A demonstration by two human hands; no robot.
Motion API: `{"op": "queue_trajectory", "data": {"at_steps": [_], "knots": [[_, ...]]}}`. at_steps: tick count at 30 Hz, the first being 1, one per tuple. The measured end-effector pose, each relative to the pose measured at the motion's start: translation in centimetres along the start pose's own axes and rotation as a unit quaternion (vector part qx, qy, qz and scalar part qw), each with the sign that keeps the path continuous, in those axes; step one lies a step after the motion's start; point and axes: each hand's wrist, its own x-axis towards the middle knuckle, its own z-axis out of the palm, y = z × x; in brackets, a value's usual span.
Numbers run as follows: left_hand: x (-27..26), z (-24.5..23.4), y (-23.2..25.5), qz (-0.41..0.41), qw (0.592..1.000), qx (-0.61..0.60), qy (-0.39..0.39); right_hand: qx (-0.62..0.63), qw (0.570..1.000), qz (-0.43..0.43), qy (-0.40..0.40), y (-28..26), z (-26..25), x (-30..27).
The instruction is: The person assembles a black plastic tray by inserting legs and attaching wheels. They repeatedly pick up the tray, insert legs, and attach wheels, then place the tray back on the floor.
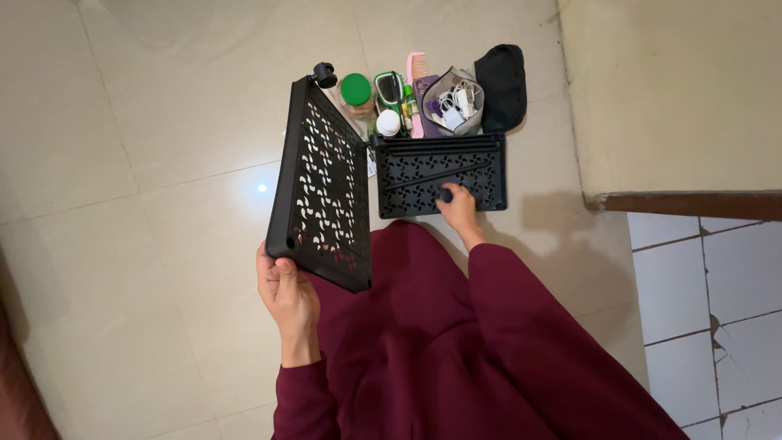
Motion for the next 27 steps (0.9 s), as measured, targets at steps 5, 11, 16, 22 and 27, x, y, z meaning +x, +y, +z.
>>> {"op": "queue_trajectory", "data": {"at_steps": [5, 11, 16, 22, 27], "knots": [[-1.7, -0.4, 1.7, 0.037, 0.999, 0.016, 0.003, 0.218, 0.973, 0.080, -0.003, -7.6, -6.0, 0.3], [-4.4, -0.6, 4.8, 0.071, 0.997, 0.041, 0.015, 0.532, 0.833, -0.132, -0.077, -23.7, -16.6, -4.6], [-7.3, 0.2, 6.9, 0.109, 0.993, 0.037, 0.009, 0.590, 0.751, -0.228, -0.189, -33.6, -21.5, -13.2], [-10.2, 0.5, 9.4, 0.147, 0.989, 0.013, -0.016, 0.560, 0.730, -0.283, -0.272, -38.3, -21.6, -19.5], [-11.8, 0.6, 10.7, 0.163, 0.986, -0.003, -0.036, 0.534, 0.726, -0.311, -0.303, -39.1, -21.0, -21.7]]}}
